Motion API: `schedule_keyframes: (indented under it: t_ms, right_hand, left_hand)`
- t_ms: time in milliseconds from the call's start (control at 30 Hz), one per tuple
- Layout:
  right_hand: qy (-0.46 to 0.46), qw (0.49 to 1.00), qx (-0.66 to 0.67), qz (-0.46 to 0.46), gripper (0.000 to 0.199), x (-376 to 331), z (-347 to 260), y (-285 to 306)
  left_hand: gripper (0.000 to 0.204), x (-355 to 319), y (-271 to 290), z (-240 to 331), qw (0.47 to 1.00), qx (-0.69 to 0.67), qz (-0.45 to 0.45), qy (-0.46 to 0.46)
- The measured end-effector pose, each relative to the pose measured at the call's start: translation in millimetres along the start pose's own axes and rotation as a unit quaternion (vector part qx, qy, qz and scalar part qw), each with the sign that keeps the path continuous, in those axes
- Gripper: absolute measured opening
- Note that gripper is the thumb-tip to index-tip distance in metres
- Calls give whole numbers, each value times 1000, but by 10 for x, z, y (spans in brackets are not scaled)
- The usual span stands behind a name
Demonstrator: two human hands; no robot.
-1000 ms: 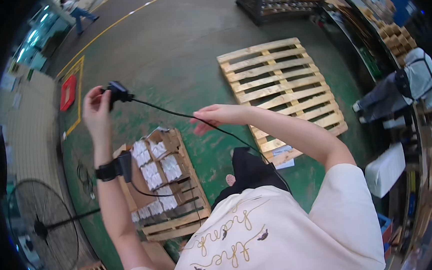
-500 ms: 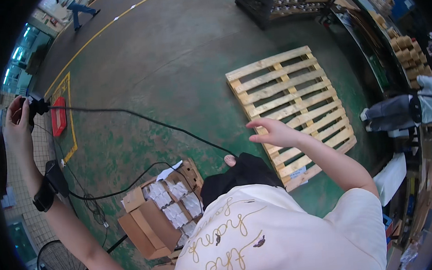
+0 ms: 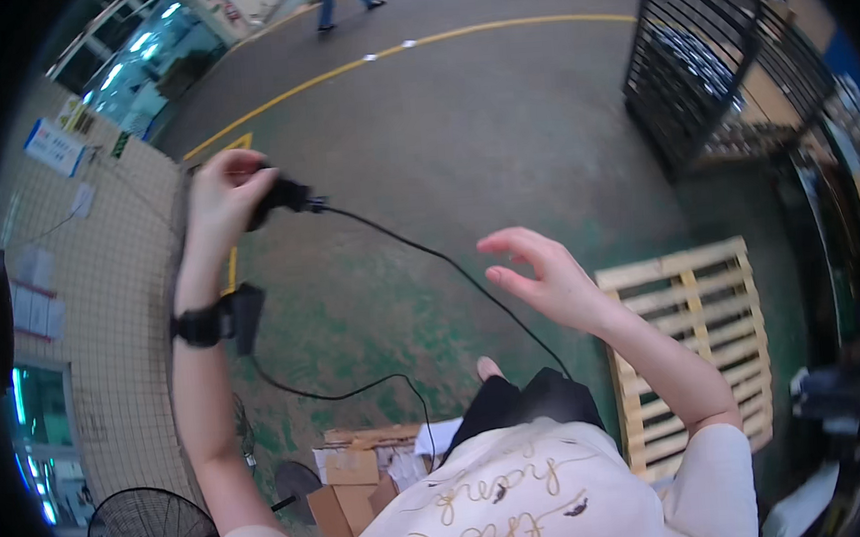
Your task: Attaching motion capture sensors and cables to oneself and a colleague.
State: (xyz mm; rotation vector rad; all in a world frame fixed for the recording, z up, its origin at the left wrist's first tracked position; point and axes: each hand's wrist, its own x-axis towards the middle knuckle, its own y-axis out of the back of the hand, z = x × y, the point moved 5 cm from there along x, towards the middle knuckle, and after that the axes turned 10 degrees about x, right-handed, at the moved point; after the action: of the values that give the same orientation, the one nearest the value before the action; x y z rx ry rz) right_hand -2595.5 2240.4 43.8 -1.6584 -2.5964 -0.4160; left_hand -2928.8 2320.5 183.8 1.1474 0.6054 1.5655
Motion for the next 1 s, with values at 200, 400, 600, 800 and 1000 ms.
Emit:
schedule_keyframes:
  t_ms: [200,400,600,800,1000]
  right_hand:
    - [165,984,-49,41,39,2123,-202,-623]
    - [145,987,-59,38,53,3850,424,-708]
    - [144,988,-32,-46,51,5341,632,-786]
    - [10,992,57,-115,38,6649,834,-1180]
    - [-150,928,297,-169,28,7841,1404,-1551]
  left_hand:
    - [31,980,-584,-584,990,1,-121,75]
    - [31,2161,-1234,-1044,992,-27,-104,68]
    - [31,3189,-1303,-1814,990,-46,-52,126]
    - [36,3942,-1209,-2597,983,-47,-65,167]
    - [64,4482,-1237,-3758,930,-334,-7,153]
